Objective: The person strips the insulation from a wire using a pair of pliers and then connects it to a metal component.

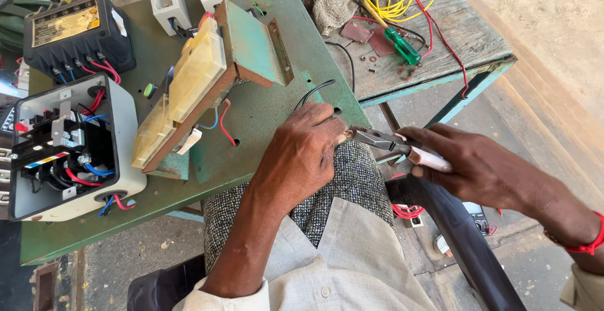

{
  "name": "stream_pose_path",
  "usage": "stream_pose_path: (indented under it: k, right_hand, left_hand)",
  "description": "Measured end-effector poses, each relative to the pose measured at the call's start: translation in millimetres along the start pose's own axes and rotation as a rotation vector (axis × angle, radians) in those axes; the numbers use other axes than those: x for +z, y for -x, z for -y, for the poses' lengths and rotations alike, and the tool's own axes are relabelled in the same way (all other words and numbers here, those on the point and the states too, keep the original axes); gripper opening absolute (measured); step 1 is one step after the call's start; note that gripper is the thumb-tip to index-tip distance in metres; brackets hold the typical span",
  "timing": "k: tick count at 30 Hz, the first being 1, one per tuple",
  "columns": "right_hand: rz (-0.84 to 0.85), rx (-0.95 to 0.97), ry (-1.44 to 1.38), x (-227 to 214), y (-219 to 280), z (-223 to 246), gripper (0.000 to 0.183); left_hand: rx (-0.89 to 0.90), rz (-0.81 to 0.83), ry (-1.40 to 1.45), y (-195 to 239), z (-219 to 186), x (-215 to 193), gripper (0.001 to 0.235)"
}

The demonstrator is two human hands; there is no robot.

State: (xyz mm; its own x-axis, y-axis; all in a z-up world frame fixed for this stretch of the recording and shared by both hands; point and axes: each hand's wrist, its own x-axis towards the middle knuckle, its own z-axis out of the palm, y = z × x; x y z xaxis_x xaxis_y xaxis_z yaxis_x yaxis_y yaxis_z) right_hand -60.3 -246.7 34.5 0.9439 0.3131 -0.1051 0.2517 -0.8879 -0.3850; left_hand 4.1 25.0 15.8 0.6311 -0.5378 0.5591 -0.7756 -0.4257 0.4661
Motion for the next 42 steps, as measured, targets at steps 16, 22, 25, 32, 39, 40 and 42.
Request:
stream_pose_path:
  k: [16,22,25,32,39,40,42]
  right_hand:
    - [0.047,0.097,0.169,2.8,-5.3,4.6,0.05]
    - [0.021,0.008,0.08,25.8,-3.7,0.3,0.048]
    - [0.078,0.024,0.077,21.7,-8.8,-5.3,0.052]
    - [0.106,0.01,0.03,12.9,-10.2,0.4,0.054]
    - [0.257,0.15,0.128,13.8,-12.9,3.1,0.052]
    - [0.256,0.149,0.106,15.0,-11.8,3.8,0.051]
    - [0.254,0.152,0.06,16.7,-9.5,5.1,0.049]
  left_hand:
    - [0.092,0.093,-0.044,0.4,0.2,-4.1,0.018]
    - [0.083,0.152,-0.004,4.1,1.3,-6.8,0.016]
    - [0.098,0.124,0.027,4.9,2.5,-6.0,0.016]
    - [0.089,0.171,0.01,7.6,2.5,-9.4,0.013]
    - [0.091,0.195,-0.024,7.9,1.3,-6.4,0.013]
    - [0.086,0.205,-0.028,8.0,1.7,-6.2,0.013]
    - [0.098,0.19,-0.014,7.8,2.9,-6.0,0.013]
